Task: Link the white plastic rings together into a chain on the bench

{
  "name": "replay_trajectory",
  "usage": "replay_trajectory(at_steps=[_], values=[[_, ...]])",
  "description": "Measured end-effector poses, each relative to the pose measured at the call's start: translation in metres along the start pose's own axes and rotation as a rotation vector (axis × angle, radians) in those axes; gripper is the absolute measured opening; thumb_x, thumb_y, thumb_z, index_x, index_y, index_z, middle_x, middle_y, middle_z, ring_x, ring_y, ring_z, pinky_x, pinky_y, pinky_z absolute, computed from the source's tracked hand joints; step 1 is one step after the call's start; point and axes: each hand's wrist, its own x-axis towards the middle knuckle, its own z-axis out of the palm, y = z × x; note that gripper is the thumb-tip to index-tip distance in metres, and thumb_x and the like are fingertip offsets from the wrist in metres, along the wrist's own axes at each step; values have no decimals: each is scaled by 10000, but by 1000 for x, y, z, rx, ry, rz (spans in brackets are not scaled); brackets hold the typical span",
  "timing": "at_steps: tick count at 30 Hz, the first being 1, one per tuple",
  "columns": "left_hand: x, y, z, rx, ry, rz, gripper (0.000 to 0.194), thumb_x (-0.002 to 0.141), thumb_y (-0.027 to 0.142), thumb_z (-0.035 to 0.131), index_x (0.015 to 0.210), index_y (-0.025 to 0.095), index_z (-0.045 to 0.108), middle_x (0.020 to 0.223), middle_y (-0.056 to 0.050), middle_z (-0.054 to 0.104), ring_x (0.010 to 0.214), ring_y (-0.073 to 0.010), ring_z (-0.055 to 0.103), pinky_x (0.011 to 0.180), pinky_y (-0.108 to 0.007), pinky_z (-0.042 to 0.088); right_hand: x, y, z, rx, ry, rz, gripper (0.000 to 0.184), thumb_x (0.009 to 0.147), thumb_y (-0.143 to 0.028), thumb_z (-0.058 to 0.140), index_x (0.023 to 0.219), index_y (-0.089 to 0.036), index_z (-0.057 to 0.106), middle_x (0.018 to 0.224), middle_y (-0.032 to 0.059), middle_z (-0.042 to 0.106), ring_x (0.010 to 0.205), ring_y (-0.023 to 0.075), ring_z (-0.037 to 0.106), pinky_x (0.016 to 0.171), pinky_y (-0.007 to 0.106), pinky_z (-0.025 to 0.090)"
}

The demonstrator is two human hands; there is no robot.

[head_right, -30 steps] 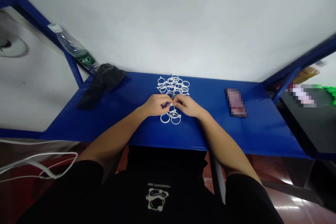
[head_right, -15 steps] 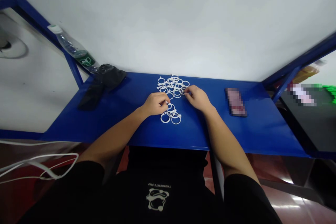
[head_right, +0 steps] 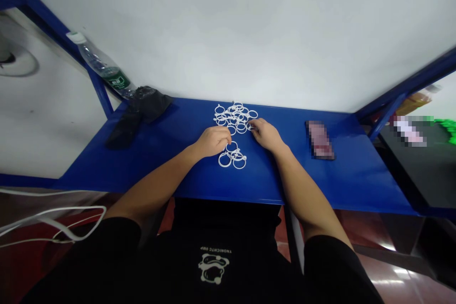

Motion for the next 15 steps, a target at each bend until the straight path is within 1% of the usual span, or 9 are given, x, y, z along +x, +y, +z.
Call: replay_trajectory(at_steps=[3,8,10,12,15], values=[[-1,-2,1,-14,-27,18,348,903,91,456,828,217,772,896,-39,784,842,-170,740,783,-318,601,1,-1,-1,4,24,6,367,920,-165,592,1253,-204,743,1087,121,746,890,255,672,819,380,556],[-2,0,4,-5,-77,4,301,904,115,534,984,219,805,998,-32,812,895,-169,762,814,-302,609,0,-14,-8,36,125,48,311,976,-249,590,1240,-195,745,1017,114,739,854,254,673,793,378,529],[-3,1,7,9,-72,-11,274,911,137,564,1008,221,806,998,-29,815,889,-167,765,802,-296,606,-2,-21,-11,79,138,60,321,990,-279,584,1261,-189,730,919,83,733,772,234,659,743,360,508],[-4,2,8,15,-57,-20,241,927,173,590,1020,218,808,984,-28,817,863,-164,764,785,-291,600,-4,-28,-13,122,129,59,301,995,-297,581,1234,-189,728,820,48,716,689,210,633,690,338,480],[-4,3,8,-2,-36,-58,216,957,241,628,1067,215,812,939,-26,822,777,-150,749,755,-288,591,-6,-37,-14,169,126,36,230,991,-316,589,1133,-199,728,795,32,721,644,187,614,657,317,458]])
